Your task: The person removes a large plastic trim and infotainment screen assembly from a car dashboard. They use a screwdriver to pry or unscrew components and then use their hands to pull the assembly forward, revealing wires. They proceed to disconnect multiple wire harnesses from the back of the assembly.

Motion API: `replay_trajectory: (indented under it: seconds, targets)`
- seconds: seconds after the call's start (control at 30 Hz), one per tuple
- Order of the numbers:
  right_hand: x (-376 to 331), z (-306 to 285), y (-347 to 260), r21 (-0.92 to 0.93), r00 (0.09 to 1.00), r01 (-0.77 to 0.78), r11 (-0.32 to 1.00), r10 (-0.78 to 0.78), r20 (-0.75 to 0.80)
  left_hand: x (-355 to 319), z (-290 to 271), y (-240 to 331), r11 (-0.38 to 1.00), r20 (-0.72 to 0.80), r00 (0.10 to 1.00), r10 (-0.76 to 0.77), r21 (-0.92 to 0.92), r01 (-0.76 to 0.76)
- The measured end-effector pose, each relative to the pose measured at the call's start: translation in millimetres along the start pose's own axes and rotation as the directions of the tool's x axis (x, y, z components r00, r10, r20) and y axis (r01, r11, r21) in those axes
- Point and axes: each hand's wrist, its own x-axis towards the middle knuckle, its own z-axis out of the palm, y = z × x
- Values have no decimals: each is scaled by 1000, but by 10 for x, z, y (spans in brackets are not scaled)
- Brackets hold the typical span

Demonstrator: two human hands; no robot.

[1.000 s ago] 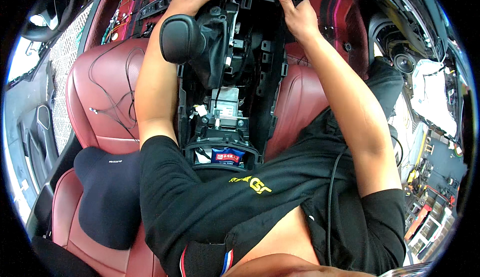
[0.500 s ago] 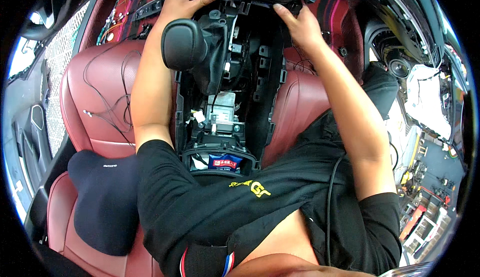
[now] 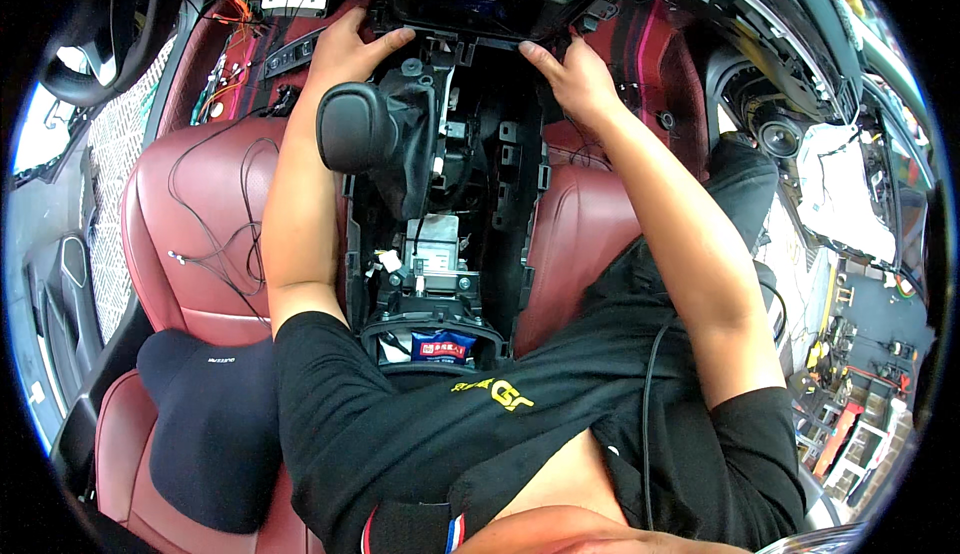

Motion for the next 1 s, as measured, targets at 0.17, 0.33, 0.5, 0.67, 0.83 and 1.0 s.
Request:
replay_trajectory:
  seconds: [0.17, 0.33, 0.5, 0.67, 0.83, 1.0]
  targets:
    - [-125, 20, -118, 9, 994, 75, 997, -74, -83, -19, -44, 73, 999, -29, 999, -14, 43, 15]
    - [-98, -18, -97, -88, 999, 23, 996, -26, -26, -32, -60, 105, 1000, -44, 999, 1, -12, -1]
    - [-42, -229, -171, -52, 985, -82, 995, 89, 147, -6, 7, -4, 997, -43, 999, -30, 65, 33]
    - [-130, -77, -171, -23, 999, 33, 999, -33, -7, -58, -16, 97, 994, -117, 993, 18, -105, -30]
    - [-60, -39, -139, -92, 1000, -14, 996, 12, -21, -30, -18, 108, 997, -120, 993, -7, -82, -3]
    - [-101, -59, -137, 3, 998, 62, 998, -62, -33, -74, -54, 174, 999, -112, 993, 32, 29, -29]
